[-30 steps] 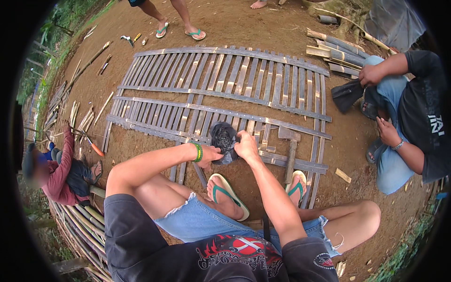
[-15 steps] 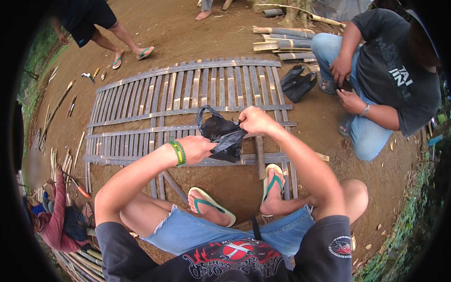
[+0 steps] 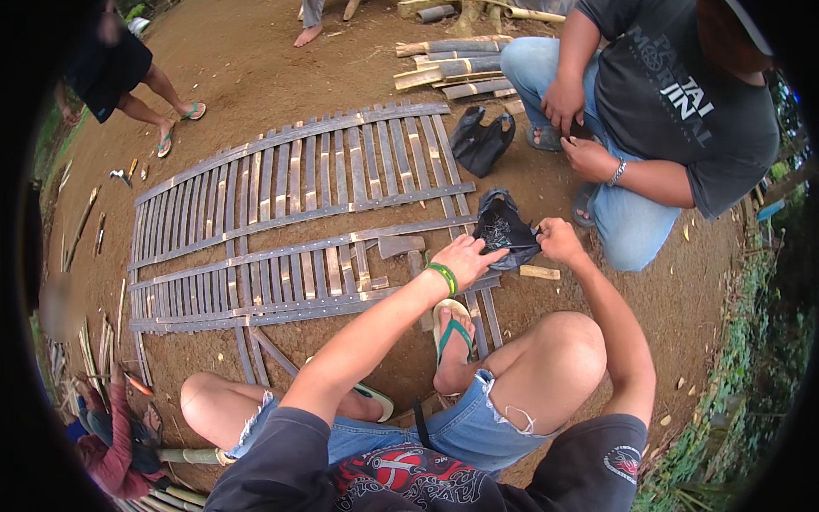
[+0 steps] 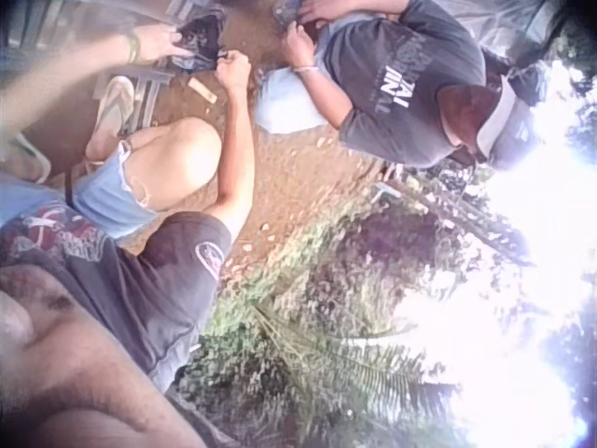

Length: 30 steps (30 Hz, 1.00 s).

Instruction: The person sits on the ground and uses a machete to hammer small wooden wedges into the joints of a bamboo lattice structure. They repeatedly position the wedges and strike them to secure the bamboo slats together.

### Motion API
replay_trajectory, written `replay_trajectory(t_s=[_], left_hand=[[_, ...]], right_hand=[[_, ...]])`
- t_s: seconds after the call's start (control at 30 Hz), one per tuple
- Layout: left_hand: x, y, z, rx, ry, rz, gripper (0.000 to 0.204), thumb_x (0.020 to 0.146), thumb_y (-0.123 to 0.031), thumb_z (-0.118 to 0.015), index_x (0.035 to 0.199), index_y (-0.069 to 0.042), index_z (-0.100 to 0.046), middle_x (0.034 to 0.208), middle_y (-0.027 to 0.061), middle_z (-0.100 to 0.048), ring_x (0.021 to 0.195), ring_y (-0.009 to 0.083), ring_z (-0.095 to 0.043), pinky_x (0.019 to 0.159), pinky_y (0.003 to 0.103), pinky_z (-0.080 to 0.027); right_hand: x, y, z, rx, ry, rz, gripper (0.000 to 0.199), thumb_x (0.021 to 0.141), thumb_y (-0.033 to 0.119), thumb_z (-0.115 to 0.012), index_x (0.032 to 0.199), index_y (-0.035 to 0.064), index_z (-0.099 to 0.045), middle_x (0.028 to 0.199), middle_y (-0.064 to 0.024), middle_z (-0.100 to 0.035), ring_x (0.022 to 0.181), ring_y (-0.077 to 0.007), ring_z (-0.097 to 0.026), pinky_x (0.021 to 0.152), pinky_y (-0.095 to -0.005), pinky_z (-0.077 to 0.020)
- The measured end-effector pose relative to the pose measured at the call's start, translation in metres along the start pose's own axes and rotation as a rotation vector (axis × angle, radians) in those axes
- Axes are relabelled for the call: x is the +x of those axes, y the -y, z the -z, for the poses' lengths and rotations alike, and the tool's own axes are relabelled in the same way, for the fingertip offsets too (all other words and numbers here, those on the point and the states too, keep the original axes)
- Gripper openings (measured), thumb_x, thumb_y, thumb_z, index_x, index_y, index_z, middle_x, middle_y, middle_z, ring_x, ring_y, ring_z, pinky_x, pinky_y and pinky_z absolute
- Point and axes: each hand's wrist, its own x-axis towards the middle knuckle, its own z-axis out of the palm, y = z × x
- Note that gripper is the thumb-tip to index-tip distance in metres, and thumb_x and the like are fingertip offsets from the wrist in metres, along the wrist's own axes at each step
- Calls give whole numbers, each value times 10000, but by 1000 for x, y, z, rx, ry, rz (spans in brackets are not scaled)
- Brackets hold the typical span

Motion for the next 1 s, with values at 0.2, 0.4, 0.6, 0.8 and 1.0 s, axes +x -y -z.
replay_trajectory(t_s=[0.2,0.4,0.6,0.8,1.0], left_hand=[[-86,3,-51,-159,-75,184,685,926,-258,-686,1555,-196,-422,1316,190,-568,1317,381,-507,1197,548,-315],[-205,45,-79,-17,-174,683,487,934,-277,-670,1377,-96,-578,1280,154,-561,1248,370,-509,1055,503,-406],[-306,58,-105,162,103,1045,773,988,-446,-572,1631,-164,-251,1710,143,-155,1572,362,-153,1231,611,-179],[-326,50,-106,203,-27,1100,790,978,-427,-592,1640,-202,-223,1697,163,-176,1562,375,-173,1230,615,-179],[-356,39,-112,222,-350,1810,880,943,-454,-647,1638,-137,-211,1658,217,-251,1543,392,-215,1219,600,-201]], right_hand=[[6,-62,-69,-313,-496,236,128,745,-5,-652,867,5,-690,859,-239,-675,909,-429,-674,941,-469,-519],[26,-45,-102,-291,114,245,117,748,7,-662,844,3,-730,915,-229,-723,956,-425,-697,878,-531,-536],[53,-95,-192,-244,-160,215,151,873,42,-541,973,-11,-641,1018,-283,-661,1002,-450,-632,920,-562,-483],[49,-118,-198,-340,-185,191,135,886,79,-563,960,7,-651,980,-238,-680,980,-431,-652,869,-546,-506],[48,-128,-187,-445,-149,148,157,907,118,-576,997,18,-655,1013,-226,-693,1034,-414,-664,903,-520,-514]])
